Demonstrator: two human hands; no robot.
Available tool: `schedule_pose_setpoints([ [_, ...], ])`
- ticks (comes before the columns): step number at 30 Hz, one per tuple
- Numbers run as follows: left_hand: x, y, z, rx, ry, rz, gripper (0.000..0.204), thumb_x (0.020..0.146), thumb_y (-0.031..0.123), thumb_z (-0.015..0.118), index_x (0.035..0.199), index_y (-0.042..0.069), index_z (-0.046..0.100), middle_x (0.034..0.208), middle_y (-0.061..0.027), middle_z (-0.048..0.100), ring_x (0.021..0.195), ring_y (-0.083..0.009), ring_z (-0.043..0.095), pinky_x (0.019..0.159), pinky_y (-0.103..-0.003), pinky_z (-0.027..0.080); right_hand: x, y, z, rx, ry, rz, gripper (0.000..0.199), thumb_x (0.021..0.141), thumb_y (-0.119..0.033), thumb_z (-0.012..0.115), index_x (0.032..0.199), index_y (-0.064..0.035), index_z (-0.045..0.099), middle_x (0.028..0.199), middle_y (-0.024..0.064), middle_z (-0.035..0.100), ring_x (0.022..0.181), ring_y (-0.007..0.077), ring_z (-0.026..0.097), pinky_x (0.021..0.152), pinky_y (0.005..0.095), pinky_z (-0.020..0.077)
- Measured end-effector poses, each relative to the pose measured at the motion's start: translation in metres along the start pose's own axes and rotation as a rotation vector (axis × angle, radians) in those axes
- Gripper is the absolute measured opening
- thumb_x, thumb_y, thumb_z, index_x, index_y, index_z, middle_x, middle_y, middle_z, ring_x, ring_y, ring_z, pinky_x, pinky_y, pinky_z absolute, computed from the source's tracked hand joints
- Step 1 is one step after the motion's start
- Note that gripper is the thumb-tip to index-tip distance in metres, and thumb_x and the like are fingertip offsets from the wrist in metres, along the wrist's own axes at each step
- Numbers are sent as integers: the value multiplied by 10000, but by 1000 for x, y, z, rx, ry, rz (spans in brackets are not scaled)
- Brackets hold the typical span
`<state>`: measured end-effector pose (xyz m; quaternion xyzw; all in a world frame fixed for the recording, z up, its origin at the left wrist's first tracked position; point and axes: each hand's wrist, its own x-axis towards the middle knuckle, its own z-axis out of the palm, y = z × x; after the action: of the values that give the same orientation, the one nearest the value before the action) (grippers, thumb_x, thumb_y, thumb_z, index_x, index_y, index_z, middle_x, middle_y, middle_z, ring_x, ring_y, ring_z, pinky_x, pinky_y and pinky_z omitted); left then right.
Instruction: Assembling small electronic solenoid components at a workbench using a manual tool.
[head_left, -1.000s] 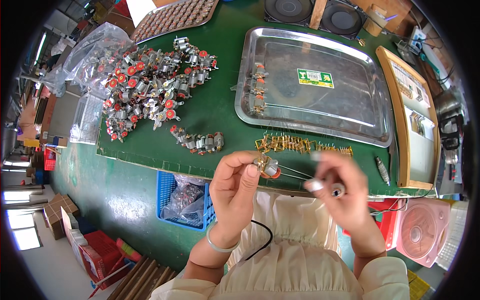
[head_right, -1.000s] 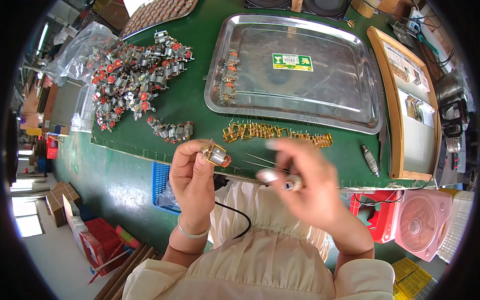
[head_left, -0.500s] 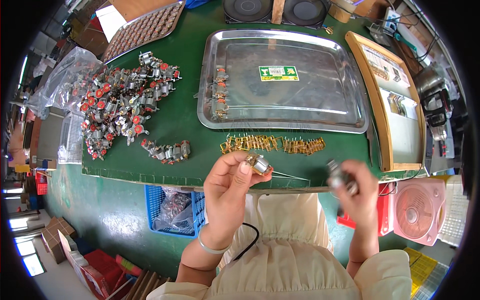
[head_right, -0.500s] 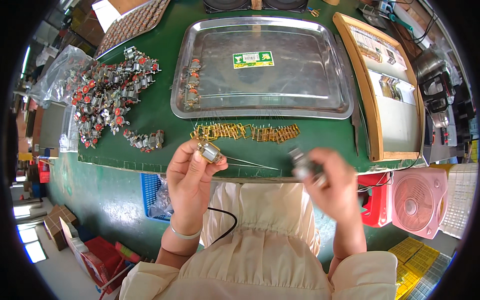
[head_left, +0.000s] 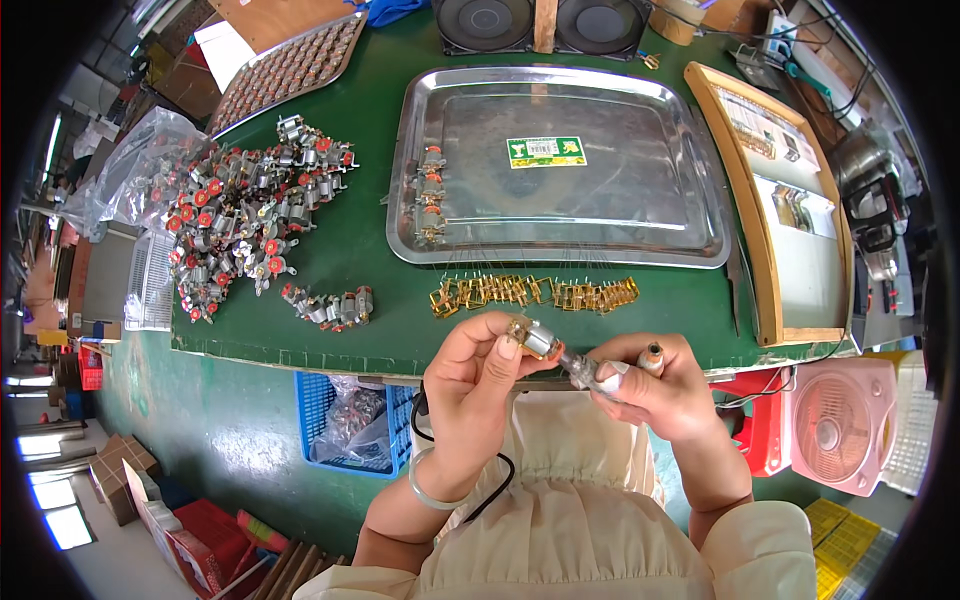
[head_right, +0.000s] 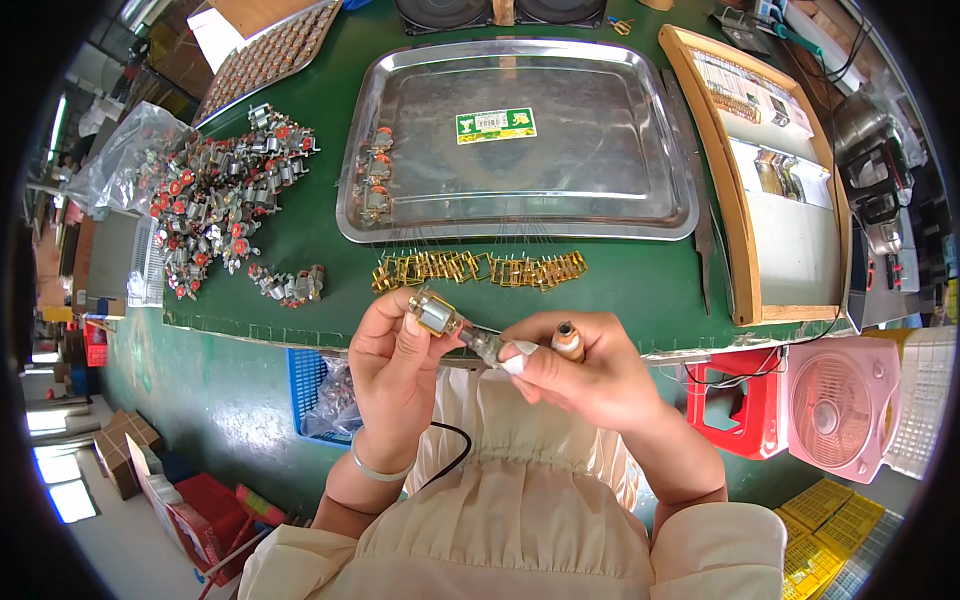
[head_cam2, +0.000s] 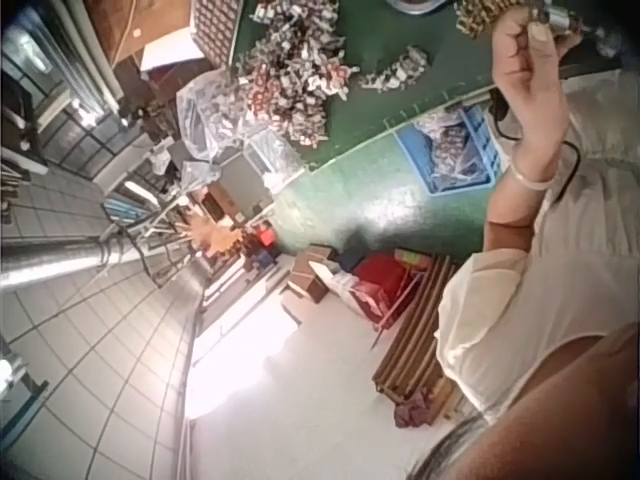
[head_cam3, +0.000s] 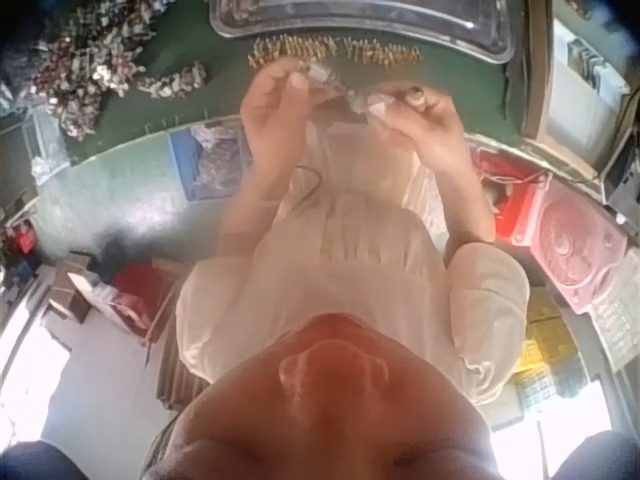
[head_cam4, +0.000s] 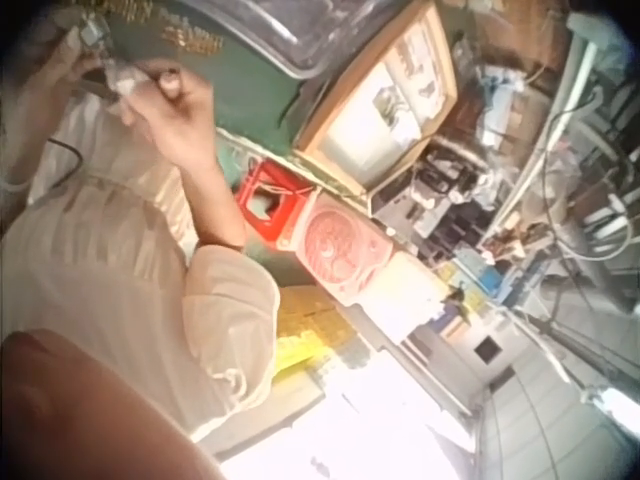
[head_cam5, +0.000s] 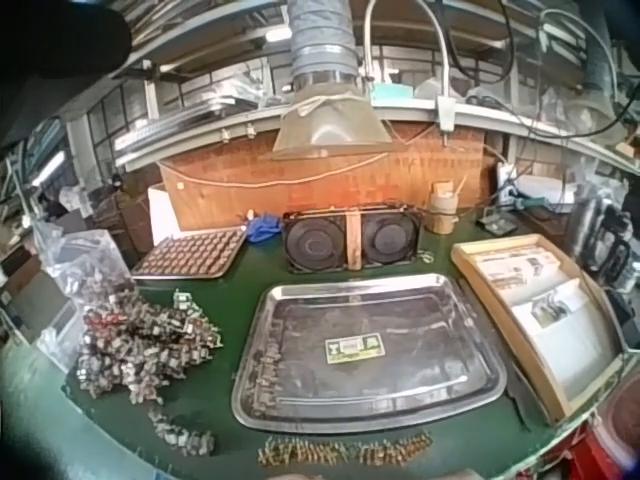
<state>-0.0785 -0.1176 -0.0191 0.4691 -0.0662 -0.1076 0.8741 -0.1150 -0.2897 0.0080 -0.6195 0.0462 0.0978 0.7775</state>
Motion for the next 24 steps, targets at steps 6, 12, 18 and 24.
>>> schedule_pose_setpoints([
  [6,4,-1,-6,21,-42,35,165,896,100,468,984,-37,491,905,-116,588,851,-199,597,778,-343,521,-6,-5,-32,-803,262,-310,143,738,-28,637,862,11,577,685,89,544,565,159,510,494,262,392],
  [12,9,11,-20,66,-6,31,114,868,60,507,949,-20,506,988,-127,546,905,-242,587,796,-346,502,-16,-10,-69,-1405,578,-133,233,662,-2,660,864,-12,545,824,128,507,651,310,538,585,375,431],
  [18,10,10,-34,-60,-61,-2,111,825,95,578,891,19,531,1164,-156,454,1021,-296,530,873,-386,450,14,1,-3,-1176,170,-487,334,607,-100,709,886,-42,535,798,106,522,590,265,556,509,333,460],
  [24,11,17,-38,-11,-56,11,82,835,50,558,905,27,522,1179,-202,477,1046,-238,503,900,-344,397,37,16,20,-1331,-121,-554,185,669,-81,644,774,-50,494,760,93,481,559,237,559,466,344,444],
])
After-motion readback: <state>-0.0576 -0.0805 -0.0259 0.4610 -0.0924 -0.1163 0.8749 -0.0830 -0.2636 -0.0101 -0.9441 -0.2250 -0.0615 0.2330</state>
